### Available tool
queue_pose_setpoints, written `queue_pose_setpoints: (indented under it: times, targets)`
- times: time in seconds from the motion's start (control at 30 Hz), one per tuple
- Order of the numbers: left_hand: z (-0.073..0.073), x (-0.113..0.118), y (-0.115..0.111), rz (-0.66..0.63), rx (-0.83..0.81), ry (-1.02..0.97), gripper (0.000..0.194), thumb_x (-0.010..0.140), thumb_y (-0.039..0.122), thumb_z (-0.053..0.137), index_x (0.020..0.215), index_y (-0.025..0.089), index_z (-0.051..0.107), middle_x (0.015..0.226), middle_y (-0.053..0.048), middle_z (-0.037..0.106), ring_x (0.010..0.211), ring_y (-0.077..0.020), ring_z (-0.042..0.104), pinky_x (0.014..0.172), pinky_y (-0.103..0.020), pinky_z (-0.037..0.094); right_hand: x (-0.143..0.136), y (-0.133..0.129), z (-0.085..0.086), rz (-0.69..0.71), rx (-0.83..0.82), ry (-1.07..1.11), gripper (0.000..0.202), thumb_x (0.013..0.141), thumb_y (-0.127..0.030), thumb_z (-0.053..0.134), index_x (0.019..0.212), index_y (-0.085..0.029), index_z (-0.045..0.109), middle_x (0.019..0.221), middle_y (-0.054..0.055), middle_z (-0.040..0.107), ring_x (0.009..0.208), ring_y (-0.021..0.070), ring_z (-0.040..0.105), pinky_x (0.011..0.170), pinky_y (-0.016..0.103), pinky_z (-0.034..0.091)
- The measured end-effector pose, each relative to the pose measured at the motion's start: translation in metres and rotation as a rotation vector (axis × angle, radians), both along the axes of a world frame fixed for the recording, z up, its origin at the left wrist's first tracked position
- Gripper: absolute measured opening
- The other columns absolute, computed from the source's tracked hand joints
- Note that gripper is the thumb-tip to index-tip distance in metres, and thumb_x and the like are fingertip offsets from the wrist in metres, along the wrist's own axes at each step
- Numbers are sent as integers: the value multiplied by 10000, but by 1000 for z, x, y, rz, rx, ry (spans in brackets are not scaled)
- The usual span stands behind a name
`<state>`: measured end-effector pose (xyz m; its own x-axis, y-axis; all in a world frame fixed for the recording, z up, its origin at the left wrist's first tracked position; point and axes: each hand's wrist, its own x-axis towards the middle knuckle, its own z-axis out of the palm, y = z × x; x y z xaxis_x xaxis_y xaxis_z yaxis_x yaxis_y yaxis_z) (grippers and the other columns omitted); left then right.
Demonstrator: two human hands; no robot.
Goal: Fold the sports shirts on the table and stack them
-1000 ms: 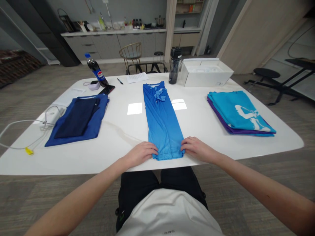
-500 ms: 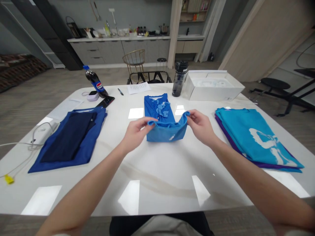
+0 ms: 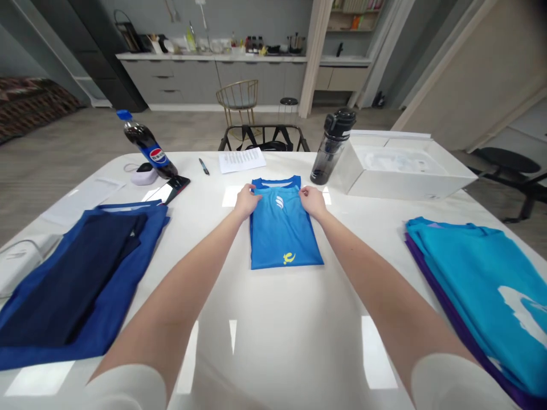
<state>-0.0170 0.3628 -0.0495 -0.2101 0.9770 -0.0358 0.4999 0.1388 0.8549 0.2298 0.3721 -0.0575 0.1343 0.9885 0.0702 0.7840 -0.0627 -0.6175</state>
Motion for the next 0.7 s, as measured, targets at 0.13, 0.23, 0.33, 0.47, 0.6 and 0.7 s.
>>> queue_pose_setpoints:
  times: [0.13, 0.23, 0.33, 0.47, 0.6, 0.7]
  targets:
    - [2, -7, 11, -151, 254, 76, 191, 823, 164, 608, 976, 200, 716, 903, -26, 713, 818, -179, 642, 835, -317, 512, 5, 7, 1, 29, 168, 44, 266, 960, -352, 501, 1036, -193, 700, 885, 69, 736, 841, 230, 664, 815, 335, 505]
    - [10, -6, 30, -146, 351, 13, 229, 882, 230, 544, 993, 188, 741, 942, -37, 730, 856, -188, 659, 864, -328, 529, 2, 22, 12, 27, 295, 129, 345, 998, -390, 416, 1124, -178, 658, 882, 59, 711, 802, 218, 651, 804, 330, 512]
    - [9, -1, 43, -95, 287, 113, 334, 890, 240, 566, 1174, 151, 717, 1149, -107, 723, 1058, -250, 666, 996, -392, 507, -5, 33, 15, -20, 280, 63, 398, 1017, -383, 375, 1235, -156, 619, 1020, 112, 703, 946, 259, 652, 910, 387, 504]
    - [-1, 16, 26, -144, 326, 430, 506, 943, 235, 541, 1436, 121, 548, 1543, -197, 476, 1436, -321, 437, 1210, -498, 304, -22, 19, 6, -11, 186, -175, 503, 1019, -361, 368, 1446, -128, 496, 1405, 226, 554, 1266, 365, 529, 1034, 528, 447]
    - [-11, 40, -3, -362, 242, 577, 519, 1040, 369, 377, 1504, 169, 497, 1613, -161, 407, 1496, -336, 360, 1228, -566, 250, -41, -10, -6, 249, 126, -327, 526, 1053, -385, 277, 1534, -253, 444, 1608, 114, 413, 1454, 350, 358, 1162, 648, 278]
    - [-19, 47, -12, -345, 114, 624, 605, 1030, 523, 351, 1547, 229, 461, 1645, -115, 367, 1535, -355, 284, 1249, -596, 175, -44, -17, -13, 283, 2, -368, 565, 1061, -477, 247, 1572, -301, 412, 1667, 52, 325, 1528, 341, 243, 1203, 688, 144]
